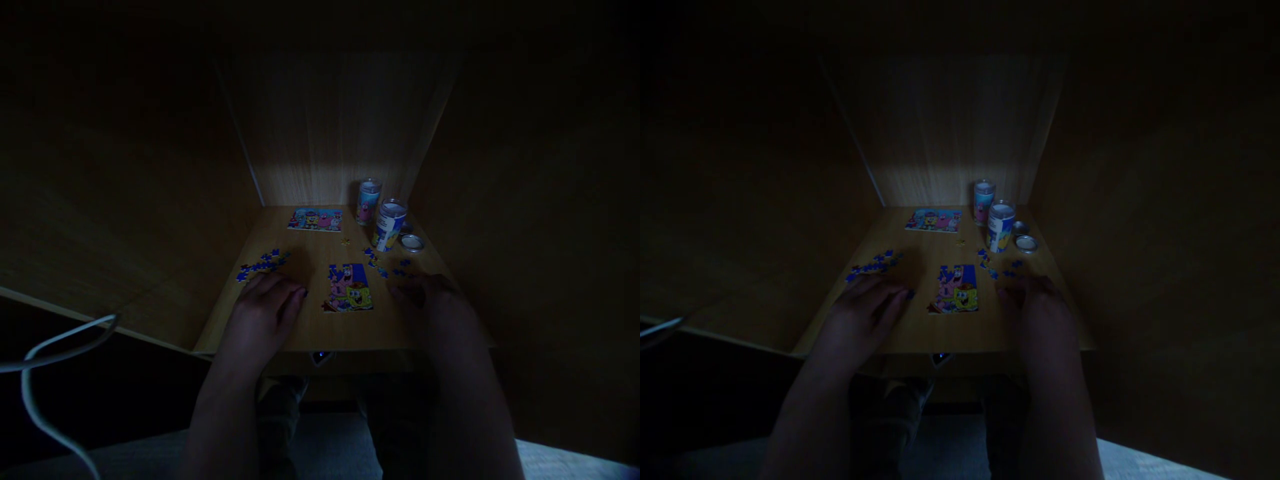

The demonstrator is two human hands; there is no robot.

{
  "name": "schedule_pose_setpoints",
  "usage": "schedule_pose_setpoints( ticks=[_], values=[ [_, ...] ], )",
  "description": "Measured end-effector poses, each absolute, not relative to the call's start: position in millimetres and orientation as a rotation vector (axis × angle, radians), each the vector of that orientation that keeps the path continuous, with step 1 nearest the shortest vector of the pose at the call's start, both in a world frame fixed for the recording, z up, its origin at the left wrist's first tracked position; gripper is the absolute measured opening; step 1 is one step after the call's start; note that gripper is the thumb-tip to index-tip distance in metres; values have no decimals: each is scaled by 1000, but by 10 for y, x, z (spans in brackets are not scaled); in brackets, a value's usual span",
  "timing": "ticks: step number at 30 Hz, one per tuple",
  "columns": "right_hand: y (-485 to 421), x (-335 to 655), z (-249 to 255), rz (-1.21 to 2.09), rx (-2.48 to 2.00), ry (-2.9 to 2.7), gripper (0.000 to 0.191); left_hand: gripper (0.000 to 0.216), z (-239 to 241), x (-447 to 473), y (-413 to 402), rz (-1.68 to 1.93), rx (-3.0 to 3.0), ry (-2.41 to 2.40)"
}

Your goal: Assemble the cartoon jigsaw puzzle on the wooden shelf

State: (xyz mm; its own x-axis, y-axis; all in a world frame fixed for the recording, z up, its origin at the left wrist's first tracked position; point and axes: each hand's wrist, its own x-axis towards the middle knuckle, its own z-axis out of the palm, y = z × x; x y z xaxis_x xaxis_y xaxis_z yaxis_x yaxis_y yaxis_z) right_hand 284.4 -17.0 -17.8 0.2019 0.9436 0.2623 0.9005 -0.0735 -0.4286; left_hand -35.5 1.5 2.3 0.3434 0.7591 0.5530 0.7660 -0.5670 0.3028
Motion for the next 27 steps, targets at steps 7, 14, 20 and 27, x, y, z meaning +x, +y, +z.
schedule_pose_setpoints(
  ticks=[7, 14, 20, 27],
  values=[
    [-164, 2847, -203, 186, -1887, -1762, 29, 15, 22, -348, 16, -1042, -2584, -1458],
    [-152, 2792, -145, 456, -1772, -1628, 22, 14, 21, -339, 15, -1037, -2593, -1442],
    [-152, 2674, -164, 784, -1485, -1472, 25, 6, 58, -177, -48, -1140, -2658, -1394],
    [-126, 2390, -198, 969, -1227, -1272, 36, 40, 52, 70, -107, -1279, -2788, -1306]
  ],
)
